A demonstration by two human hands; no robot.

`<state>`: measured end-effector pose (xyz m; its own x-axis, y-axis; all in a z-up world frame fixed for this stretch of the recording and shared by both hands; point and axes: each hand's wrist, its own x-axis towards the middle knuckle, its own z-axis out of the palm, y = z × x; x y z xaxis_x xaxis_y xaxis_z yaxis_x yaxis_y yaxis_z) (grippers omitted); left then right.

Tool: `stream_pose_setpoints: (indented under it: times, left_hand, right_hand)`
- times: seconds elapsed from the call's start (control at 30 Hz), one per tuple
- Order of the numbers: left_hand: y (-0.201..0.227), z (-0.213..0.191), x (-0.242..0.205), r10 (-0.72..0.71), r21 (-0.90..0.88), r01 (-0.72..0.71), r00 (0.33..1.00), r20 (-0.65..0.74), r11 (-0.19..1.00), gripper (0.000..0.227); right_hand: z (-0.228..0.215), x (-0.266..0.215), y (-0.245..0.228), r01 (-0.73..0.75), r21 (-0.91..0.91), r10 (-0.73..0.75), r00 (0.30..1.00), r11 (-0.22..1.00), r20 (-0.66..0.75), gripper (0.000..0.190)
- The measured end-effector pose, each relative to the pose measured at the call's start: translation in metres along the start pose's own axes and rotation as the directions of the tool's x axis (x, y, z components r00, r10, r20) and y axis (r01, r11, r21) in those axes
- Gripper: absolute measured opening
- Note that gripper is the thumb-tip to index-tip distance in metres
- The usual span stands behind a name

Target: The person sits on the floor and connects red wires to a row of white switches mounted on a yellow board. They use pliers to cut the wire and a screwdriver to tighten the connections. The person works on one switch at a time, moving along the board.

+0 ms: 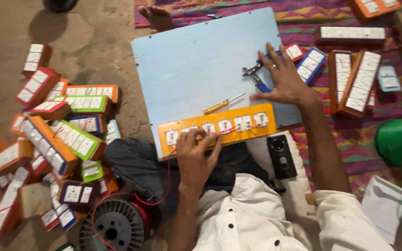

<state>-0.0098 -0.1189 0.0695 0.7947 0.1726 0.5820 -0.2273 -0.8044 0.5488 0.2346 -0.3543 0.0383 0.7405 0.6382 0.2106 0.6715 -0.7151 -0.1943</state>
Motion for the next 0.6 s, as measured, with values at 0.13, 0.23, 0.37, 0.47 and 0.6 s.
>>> stream_pose_setpoints:
  times: [0.13, 0.23, 0.37, 0.47, 0.6]
  left_hand:
    - [-0.011, 0.001, 0.004, 0.096, 0.007, -0.097, 0.995, 0.03, 0.995, 0.02]
    - [-0.016, 0.001, 0.006, 0.135, -0.009, -0.134, 0.989, 0.065, 0.991, 0.019]
    - [-0.019, 0.002, 0.009, 0.143, -0.011, -0.143, 0.983, 0.118, 0.99, 0.018]
    - [-0.018, 0.003, 0.011, 0.114, -0.03, -0.111, 0.983, 0.146, 0.993, 0.02]
    - [-0.02, 0.004, 0.01, 0.088, -0.028, -0.084, 0.985, 0.151, 0.996, 0.02]
  right_hand:
    - [0.006, -0.048, 0.001, -0.129, 0.102, 0.146, 0.971, 0.986, -0.188, 0.078]
    - [0.002, -0.087, -0.006, -0.333, 0.265, 0.398, 0.884, 0.905, -0.247, 0.058]
    - [0.004, -0.143, -0.048, -0.249, 0.822, 0.568, 0.816, 0.513, -0.108, 0.04]
    - [0.007, -0.163, -0.1, -0.18, 0.896, 0.303, 0.952, 0.406, 0.054, 0.036]
    - [0.013, -0.156, -0.168, -0.349, 0.794, 0.192, 0.937, 0.499, 0.291, 0.047]
